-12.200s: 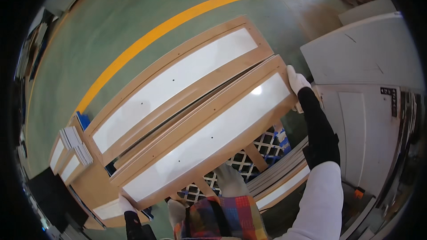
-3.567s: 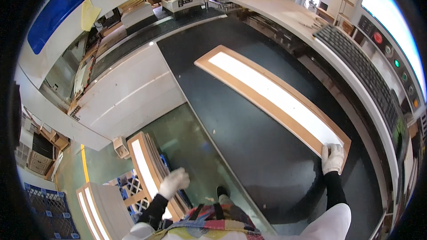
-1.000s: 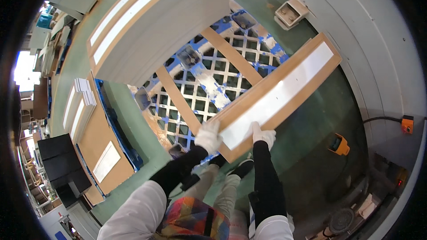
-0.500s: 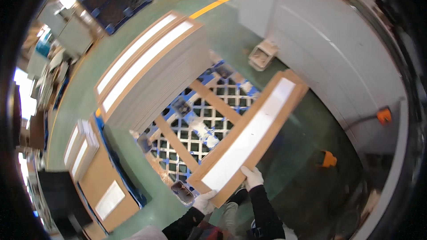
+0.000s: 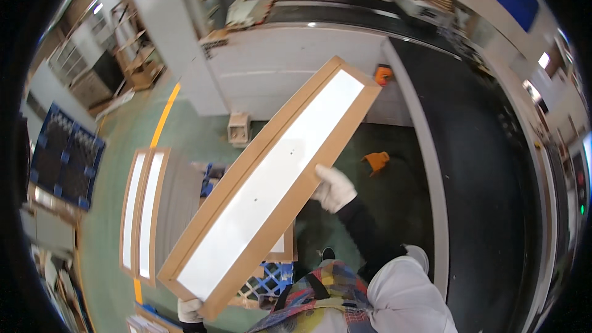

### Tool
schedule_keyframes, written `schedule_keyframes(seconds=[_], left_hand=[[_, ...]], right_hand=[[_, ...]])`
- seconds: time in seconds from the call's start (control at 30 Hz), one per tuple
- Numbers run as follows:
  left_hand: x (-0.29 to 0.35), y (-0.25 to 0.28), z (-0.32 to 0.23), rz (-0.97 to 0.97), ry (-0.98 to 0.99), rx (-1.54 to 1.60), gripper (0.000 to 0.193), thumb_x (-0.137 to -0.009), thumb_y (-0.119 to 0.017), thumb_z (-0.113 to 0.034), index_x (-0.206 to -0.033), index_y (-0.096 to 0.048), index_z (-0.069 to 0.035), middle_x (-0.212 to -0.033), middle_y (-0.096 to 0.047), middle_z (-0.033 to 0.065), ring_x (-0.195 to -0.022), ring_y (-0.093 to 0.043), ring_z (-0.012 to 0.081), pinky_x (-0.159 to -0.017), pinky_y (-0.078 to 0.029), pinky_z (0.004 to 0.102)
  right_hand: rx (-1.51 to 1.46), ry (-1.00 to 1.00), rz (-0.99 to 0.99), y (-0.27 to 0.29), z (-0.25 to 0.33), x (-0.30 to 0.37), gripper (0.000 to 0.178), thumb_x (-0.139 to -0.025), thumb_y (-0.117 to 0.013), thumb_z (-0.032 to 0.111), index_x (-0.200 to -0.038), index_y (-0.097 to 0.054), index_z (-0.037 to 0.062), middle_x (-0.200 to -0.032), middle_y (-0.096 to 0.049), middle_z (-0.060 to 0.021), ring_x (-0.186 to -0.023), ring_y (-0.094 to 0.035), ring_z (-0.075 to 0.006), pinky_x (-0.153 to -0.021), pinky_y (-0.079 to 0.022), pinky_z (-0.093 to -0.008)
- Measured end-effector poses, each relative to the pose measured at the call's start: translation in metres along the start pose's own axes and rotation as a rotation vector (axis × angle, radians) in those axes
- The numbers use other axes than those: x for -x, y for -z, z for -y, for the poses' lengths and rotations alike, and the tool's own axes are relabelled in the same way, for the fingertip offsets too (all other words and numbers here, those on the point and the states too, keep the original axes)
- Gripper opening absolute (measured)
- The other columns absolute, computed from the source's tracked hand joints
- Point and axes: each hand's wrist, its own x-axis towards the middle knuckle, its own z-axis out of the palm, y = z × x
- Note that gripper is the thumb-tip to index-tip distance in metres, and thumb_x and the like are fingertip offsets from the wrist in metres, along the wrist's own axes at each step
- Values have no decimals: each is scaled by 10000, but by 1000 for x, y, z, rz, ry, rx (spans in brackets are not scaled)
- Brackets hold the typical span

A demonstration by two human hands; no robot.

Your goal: Processing wood panels using a woodworking machine and organizing them on pallets.

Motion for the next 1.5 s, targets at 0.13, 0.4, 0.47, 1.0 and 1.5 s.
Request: schedule_keyframes(seconds=[0.13,0.4,0.47,1.0,1.5], left_hand=[[-70,-69,-54,44,50,362,656,-817,-620,-255,-1362,-387,24,-1236,-562,178,-1111,-570,331,-909,-498,469],[-264,-338,17,670,7,309,435,-878,-589,-227,-1230,-506,16,-1274,-539,180,-1188,-513,369,-1009,-414,517],[-274,-433,34,940,179,117,579,-889,-594,-274,-1359,-384,-9,-1300,-517,181,-1193,-507,365,-1037,-378,532],[-433,-660,148,1193,647,-238,445,-950,-532,-170,-1317,-432,62,-1250,-553,229,-1110,-587,344,-981,-458,429],[-650,-855,201,1548,-527,-1006,472,-899,-554,-285,-1328,-465,-110,-1363,-476,114,-1203,-497,328,-1020,-390,393]], right_hand=[[160,105,118,2,100,69,517,-889,-594,206,-1327,-425,-11,-1206,-592,-184,-1093,-602,-327,-852,-537,-522],[-318,591,-277,87,174,152,457,-910,-549,80,-1330,-391,-9,-1299,-507,-207,-1215,-500,-360,-975,-474,-535],[-437,745,-377,102,199,155,479,-892,-542,36,-1332,-363,-29,-1295,-500,-231,-1210,-498,-379,-993,-459,-541],[-715,1186,-543,302,413,22,340,-920,-466,-4,-1254,-417,-48,-1279,-499,-204,-1197,-502,-345,-1014,-456,-490],[-124,551,-935,281,496,-99,361,-949,-522,187,-1216,-482,-53,-1182,-566,-245,-1075,-588,-352,-917,-496,-434]])
